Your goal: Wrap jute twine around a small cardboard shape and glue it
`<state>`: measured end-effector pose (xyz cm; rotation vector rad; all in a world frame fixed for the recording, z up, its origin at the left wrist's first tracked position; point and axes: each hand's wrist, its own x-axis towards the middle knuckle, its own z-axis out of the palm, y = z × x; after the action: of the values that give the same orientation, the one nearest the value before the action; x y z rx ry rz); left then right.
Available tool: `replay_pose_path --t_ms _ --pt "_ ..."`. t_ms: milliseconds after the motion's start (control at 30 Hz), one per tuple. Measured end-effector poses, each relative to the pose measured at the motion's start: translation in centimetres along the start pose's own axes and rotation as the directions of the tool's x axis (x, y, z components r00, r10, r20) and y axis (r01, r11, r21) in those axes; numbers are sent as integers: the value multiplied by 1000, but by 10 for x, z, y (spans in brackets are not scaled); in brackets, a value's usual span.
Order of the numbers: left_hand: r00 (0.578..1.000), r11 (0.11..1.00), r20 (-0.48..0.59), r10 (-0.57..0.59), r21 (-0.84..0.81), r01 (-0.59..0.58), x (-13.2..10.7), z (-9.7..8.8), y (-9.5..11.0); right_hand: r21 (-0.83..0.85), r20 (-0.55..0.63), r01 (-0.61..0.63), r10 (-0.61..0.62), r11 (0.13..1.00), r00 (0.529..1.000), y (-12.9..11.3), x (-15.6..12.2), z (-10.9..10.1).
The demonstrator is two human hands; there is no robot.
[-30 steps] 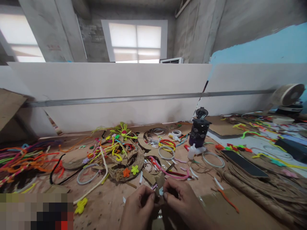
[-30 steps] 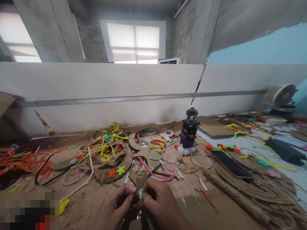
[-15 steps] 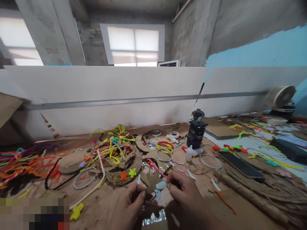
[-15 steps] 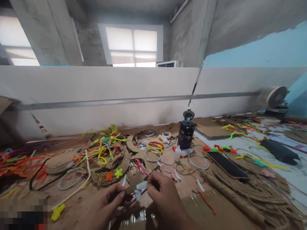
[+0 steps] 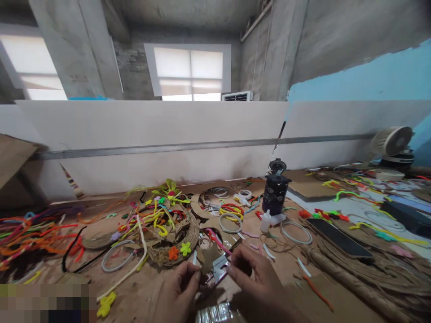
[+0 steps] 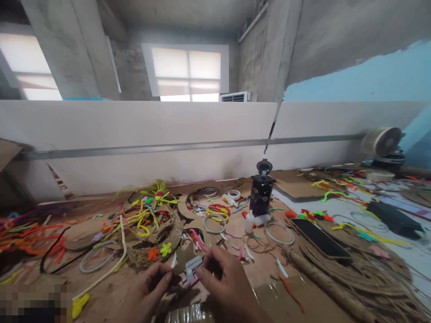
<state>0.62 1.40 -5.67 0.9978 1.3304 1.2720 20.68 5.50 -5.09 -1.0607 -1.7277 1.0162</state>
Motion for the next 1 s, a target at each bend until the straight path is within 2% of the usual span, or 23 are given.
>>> replay_pose_path --t_ms 100,200,267,400,467,633,1000 --pt "993 981 5 115 159 -115 -3 3 -2 -94 32 12 -9 995 999 -1 -5 6" --pt "991 972 13 134 194 -134 -4 6 -3 -113 44 25 -20 993 999 1 -6 7" --pt "995 988 -15 100 117 -97 -4 7 -3 -75 33 34 -32 997 999 2 -4 5" --pt "993 990 -68 -98 -107 90 -1 7 1 7 -52 6 -6 1000 999 5 0 -2" --pt "986 975 -66 -156 -172 143 1 4 1 54 -96 -20 26 998 995 6 2 -5" --pt "982 945 -96 -164 -300 128 6 0 -2 159 -182 -60 89 986 979 12 10 -13" --pt "977 913 -132 -165 -394 101 6 -1 -1 229 -185 -104 148 968 972 29 22 -24"
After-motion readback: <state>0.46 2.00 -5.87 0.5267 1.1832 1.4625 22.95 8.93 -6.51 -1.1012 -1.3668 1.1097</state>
